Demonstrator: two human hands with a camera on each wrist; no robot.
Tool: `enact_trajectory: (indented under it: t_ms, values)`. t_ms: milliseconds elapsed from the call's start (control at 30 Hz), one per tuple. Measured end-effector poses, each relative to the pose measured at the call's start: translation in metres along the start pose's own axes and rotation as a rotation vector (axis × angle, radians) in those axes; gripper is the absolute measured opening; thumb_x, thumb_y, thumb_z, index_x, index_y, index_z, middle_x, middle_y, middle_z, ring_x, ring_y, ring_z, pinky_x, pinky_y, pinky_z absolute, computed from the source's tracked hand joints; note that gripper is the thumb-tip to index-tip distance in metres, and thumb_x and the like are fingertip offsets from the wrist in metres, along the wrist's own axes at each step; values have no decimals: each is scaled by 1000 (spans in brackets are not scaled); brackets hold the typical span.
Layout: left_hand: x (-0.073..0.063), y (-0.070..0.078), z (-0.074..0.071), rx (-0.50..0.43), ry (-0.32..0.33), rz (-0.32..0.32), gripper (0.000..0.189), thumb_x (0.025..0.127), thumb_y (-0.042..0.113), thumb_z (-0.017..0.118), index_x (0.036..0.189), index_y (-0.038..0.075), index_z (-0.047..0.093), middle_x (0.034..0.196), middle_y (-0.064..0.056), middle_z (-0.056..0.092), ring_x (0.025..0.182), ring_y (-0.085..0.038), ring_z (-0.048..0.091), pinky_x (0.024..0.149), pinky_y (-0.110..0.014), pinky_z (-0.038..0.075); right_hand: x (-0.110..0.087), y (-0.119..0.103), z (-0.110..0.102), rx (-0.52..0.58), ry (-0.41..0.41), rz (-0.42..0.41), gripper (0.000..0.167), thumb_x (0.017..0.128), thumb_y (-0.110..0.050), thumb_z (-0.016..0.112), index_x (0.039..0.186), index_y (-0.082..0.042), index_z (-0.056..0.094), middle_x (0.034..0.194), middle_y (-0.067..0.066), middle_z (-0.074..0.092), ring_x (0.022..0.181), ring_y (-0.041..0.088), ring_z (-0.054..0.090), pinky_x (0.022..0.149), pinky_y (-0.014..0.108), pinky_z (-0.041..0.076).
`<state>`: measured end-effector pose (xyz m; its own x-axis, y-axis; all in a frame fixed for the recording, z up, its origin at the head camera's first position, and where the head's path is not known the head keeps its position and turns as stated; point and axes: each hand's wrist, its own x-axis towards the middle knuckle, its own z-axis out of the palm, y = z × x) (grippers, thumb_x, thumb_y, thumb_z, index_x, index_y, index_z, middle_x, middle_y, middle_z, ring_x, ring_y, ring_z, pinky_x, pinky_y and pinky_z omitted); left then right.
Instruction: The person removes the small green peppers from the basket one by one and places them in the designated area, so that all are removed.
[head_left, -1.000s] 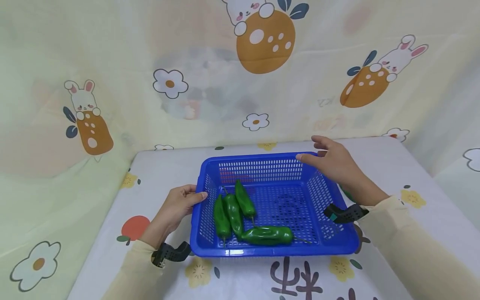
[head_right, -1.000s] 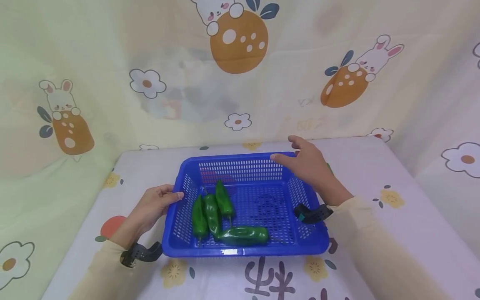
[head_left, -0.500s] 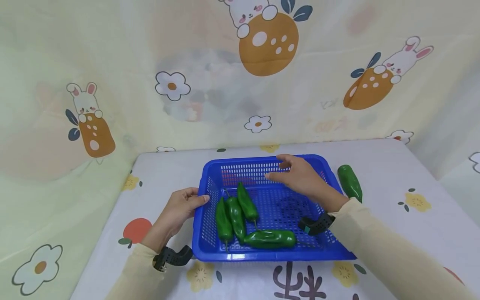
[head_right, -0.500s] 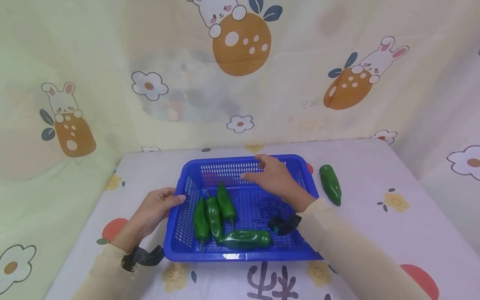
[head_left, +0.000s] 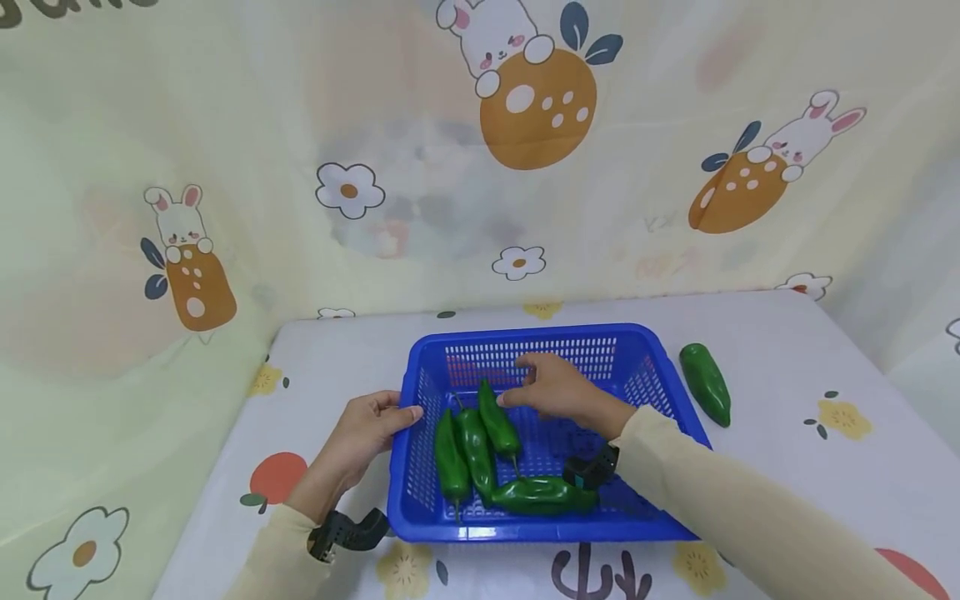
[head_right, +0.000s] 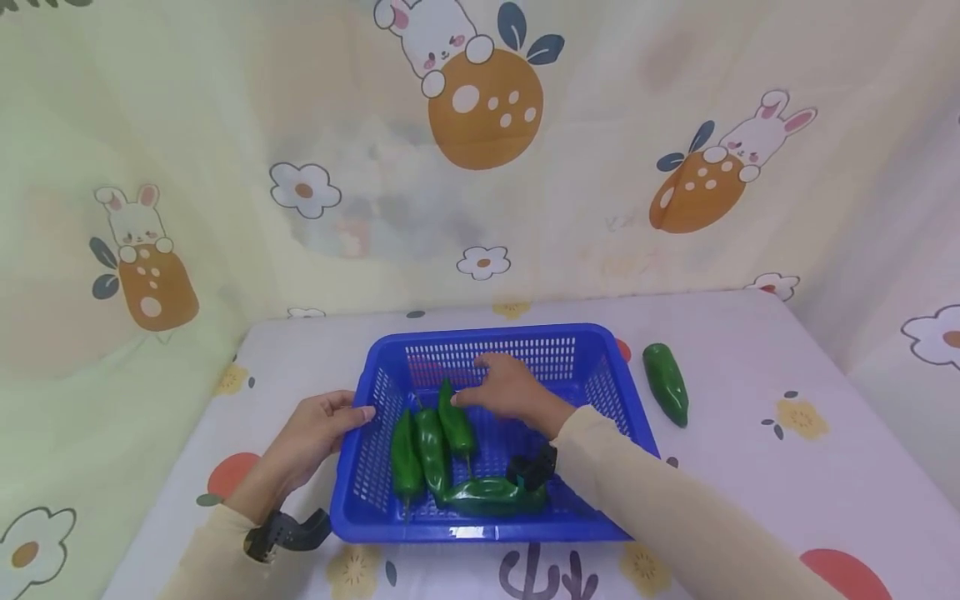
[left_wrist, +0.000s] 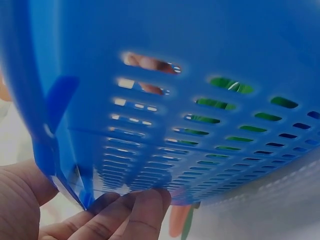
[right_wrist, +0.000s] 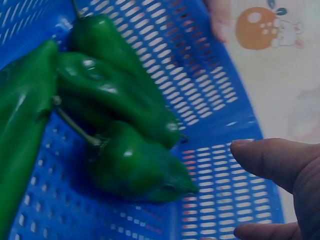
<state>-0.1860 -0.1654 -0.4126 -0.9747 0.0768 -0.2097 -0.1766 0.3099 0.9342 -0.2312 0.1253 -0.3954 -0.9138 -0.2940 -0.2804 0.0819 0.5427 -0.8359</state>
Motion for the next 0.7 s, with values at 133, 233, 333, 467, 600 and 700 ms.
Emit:
enact_trajectory:
  t_ms: [133, 233, 333, 467, 600, 700]
  values:
    - [-2, -4, 0, -9, 6, -8, 33, 98, 21, 72, 122, -2, 69, 100, -12, 78, 92, -27, 78, 93, -54, 60, 2, 3, 13, -6, -31, 18, 78, 85, -23, 85, 149, 5, 50, 127, 21, 65, 92, 26, 69, 71, 43, 64]
    - [-4, -6, 0, -16, 1, -13, 34, 98, 21, 72, 121, -3, 69, 100, -12, 78, 91, -28, 78, 91, -53, 61, 2, 5, 21, 6, -51, 35, 77, 84, -21, 86, 147, 6, 52, 138, 25, 61, 102, 29, 69, 70, 45, 65]
    - [-5, -5, 1, -21, -12, -9, 36, 98, 22, 72, 122, -4, 68, 100, -13, 77, 92, -29, 78, 91, -53, 61, 3, 6, 27, 14, -57, 52, 77, 82, -18, 88, 145, 6, 52, 141, 25, 59, 102, 32, 70, 67, 46, 65]
    - [-6, -4, 1, -27, -24, -7, 39, 98, 22, 72, 124, -6, 67, 101, -14, 77, 93, -30, 78, 90, -53, 61, 5, 7, 31, -7, -66, 60, 78, 79, -16, 89, 143, 9, 53, 130, 22, 65, 94, 29, 71, 65, 43, 65]
    - [-5, -2, 1, -37, -30, -3, 40, 97, 22, 72, 124, -7, 66, 101, -15, 77, 91, -30, 78, 87, -51, 62, 6, 7, 32, -12, -67, 58, 78, 76, -13, 90, 140, 11, 54, 116, 20, 68, 87, 27, 73, 63, 43, 65]
    - [-2, 1, 2, -41, -28, 5, 41, 97, 22, 73, 124, -7, 66, 101, -16, 77, 90, -31, 78, 85, -50, 63, 6, 6, 31, -12, -63, 53, 75, 76, -12, 90, 138, 12, 55, 111, 18, 69, 84, 27, 73, 62, 43, 65]
